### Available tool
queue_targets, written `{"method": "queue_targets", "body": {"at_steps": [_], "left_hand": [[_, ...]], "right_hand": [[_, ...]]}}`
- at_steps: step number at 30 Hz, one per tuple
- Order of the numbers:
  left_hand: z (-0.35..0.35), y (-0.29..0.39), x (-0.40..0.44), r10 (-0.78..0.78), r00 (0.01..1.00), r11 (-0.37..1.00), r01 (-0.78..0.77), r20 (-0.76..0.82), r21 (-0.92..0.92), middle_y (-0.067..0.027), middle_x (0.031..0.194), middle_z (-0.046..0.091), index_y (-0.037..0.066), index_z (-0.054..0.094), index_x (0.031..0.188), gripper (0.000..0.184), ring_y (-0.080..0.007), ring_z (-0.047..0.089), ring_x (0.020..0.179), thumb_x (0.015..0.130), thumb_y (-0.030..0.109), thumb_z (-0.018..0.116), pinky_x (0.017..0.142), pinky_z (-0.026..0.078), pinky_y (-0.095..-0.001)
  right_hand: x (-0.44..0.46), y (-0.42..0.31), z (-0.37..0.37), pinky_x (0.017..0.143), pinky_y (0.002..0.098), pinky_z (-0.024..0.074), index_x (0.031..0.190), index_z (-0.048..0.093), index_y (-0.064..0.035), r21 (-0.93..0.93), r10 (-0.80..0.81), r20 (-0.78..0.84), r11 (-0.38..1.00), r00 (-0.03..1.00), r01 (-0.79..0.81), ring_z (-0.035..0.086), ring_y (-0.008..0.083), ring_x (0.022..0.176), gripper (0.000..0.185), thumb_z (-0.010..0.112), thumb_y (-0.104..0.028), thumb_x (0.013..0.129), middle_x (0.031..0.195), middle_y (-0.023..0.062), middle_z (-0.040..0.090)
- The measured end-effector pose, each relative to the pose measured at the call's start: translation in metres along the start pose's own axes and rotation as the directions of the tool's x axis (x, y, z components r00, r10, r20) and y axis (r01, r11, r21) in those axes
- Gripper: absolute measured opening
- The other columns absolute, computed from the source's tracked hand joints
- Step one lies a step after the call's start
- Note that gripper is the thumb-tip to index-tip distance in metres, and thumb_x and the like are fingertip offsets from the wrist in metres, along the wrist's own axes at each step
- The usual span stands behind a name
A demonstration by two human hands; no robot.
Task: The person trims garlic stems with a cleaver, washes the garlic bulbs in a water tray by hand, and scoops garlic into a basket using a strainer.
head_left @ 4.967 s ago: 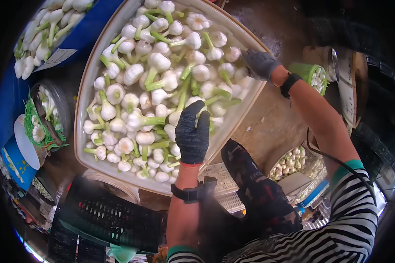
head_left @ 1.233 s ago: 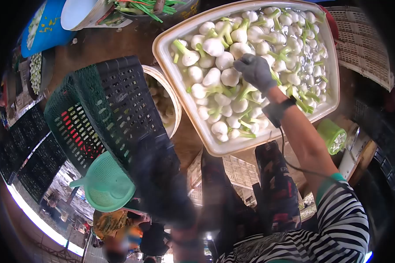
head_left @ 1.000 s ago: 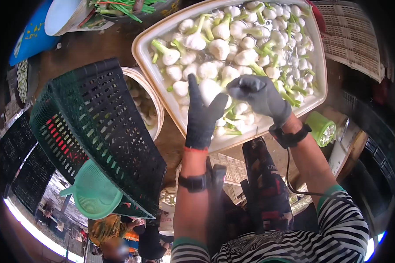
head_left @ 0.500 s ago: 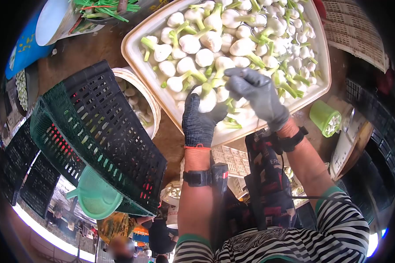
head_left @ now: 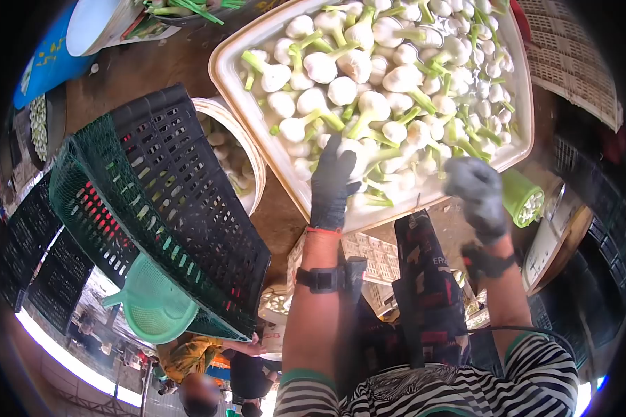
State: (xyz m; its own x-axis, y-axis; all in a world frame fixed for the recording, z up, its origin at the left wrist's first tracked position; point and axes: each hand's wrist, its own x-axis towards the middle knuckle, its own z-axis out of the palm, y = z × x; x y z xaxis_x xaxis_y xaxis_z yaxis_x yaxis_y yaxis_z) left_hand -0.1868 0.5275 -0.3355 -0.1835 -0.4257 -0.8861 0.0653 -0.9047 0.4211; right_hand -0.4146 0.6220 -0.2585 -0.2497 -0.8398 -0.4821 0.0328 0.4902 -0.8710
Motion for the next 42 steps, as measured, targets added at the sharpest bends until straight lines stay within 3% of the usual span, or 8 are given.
{"method": "queue_targets", "body": {"at_steps": [5, 8, 12, 20, 32, 34, 38, 42], "left_hand": [[-0.041, 0.037, 0.041, 0.583, 0.794, 0.714, -0.397, -0.175, 0.576, -0.0207, 0.114, 0.061, -0.008, 0.055, 0.117, 0.059, -0.0263, 0.06, 0.104, 0.082, 0.039, 0.065, 0.091, 0.044, -0.0323], [-0.049, 0.087, 0.103, 0.741, 0.648, 0.444, -0.276, -0.176, 0.853, -0.0254, 0.118, 0.057, -0.006, 0.05, 0.122, 0.073, -0.0351, 0.055, 0.11, 0.077, 0.05, 0.062, 0.094, 0.042, -0.0382], [-0.009, 0.113, 0.145, 0.538, 0.805, 0.355, 0.051, -0.248, 0.934, -0.0237, 0.119, 0.057, -0.002, 0.048, 0.122, 0.085, -0.0352, 0.057, 0.108, 0.066, 0.058, 0.068, 0.092, 0.044, -0.0421], [-0.028, 0.079, 0.134, 0.616, 0.783, 0.714, -0.508, -0.088, 0.482, -0.0155, 0.097, 0.065, 0.0, 0.056, 0.112, 0.055, -0.0266, 0.062, 0.086, 0.076, 0.038, 0.071, 0.078, 0.047, -0.0368], [0.009, -0.032, 0.056, 0.388, 0.896, 0.92, -0.361, -0.214, 0.154, -0.0078, 0.09, 0.065, 0.003, 0.06, 0.104, 0.025, -0.0172, 0.06, 0.081, 0.09, 0.023, 0.056, 0.075, 0.048, -0.0318], [0.029, -0.001, 0.024, 0.508, 0.855, 0.36, -0.318, 0.101, 0.877, -0.007, 0.102, 0.063, 0.003, 0.059, 0.109, 0.026, -0.0185, 0.061, 0.091, 0.09, 0.021, 0.058, 0.082, 0.049, -0.0312], [0.026, -0.022, 0.023, 0.311, 0.95, 0.934, -0.301, -0.025, 0.19, -0.0095, 0.115, 0.058, -0.001, 0.05, 0.123, 0.053, -0.02, 0.056, 0.104, 0.094, 0.043, 0.047, 0.09, 0.046, -0.034], [0.031, -0.027, 0.02, 0.369, 0.925, 0.929, -0.365, 0.089, -0.051, -0.0121, 0.114, 0.058, -0.004, 0.046, 0.127, 0.064, -0.0213, 0.059, 0.098, 0.094, 0.05, 0.045, 0.084, 0.049, -0.0348]], "right_hand": [[-0.08, 0.08, -0.108, 0.058, 0.0286, 0.0453, 0.097, 0.064, -0.0008, 0.515, 0.611, -0.354, 0.759, 0.708, -0.398, 0.06, 0.0155, 0.07, 0.041, 0.048, -0.038, 0.093, 0.086, 0.0062, 0.064], [-0.143, 0.195, -0.199, 0.062, 0.027, 0.0471, 0.103, 0.062, -0.0032, -0.852, 0.169, -0.341, 0.36, 0.925, -0.38, 0.061, 0.0157, 0.075, 0.039, 0.049, -0.038, 0.094, 0.089, 0.0061, 0.065], [-0.096, 0.13, -0.129, 0.071, 0.0285, 0.0494, 0.112, 0.059, -0.0014, -0.029, 0.54, -0.461, 0.784, 0.704, -0.62, 0.061, 0.0145, 0.083, 0.038, 0.052, -0.034, 0.094, 0.093, 0.0059, 0.064], [0.023, 0.009, 0.04, 0.094, 0.0337, 0.0447, 0.131, 0.042, 0.0055, 0.069, 0.125, 0.022, 0.99, 0.992, -0.126, 0.053, 0.0221, 0.111, 0.041, 0.045, -0.018, 0.097, 0.124, 0.0157, 0.052], [0.076, 0.027, 0.137, 0.079, 0.0336, 0.0471, 0.115, 0.049, -0.0014, -0.103, -0.135, -0.165, 0.987, 0.977, 0.12, 0.058, 0.0312, 0.091, 0.044, 0.066, -0.01, 0.076, 0.099, 0.0139, 0.058], [0.08, 0.027, 0.125, 0.077, 0.0335, 0.0476, 0.111, 0.052, -0.0027, -0.271, -0.222, -0.181, 0.948, 0.958, 0.169, 0.06, 0.0299, 0.09, 0.042, 0.07, -0.012, 0.074, 0.094, 0.0112, 0.062], [0.08, 0.021, 0.108, 0.074, 0.0352, 0.048, 0.101, 0.057, -0.0072, -0.33, -0.278, -0.066, 0.912, 0.958, 0.242, 0.062, 0.0296, 0.086, 0.037, 0.073, -0.014, 0.068, 0.092, 0.0121, 0.063], [0.078, 0.033, 0.098, 0.079, 0.0355, 0.0477, 0.108, 0.057, -0.004, -0.337, -0.354, -0.031, 0.884, 0.935, 0.323, 0.06, 0.0321, 0.088, 0.034, 0.063, -0.014, 0.076, 0.094, 0.0149, 0.062]]}}
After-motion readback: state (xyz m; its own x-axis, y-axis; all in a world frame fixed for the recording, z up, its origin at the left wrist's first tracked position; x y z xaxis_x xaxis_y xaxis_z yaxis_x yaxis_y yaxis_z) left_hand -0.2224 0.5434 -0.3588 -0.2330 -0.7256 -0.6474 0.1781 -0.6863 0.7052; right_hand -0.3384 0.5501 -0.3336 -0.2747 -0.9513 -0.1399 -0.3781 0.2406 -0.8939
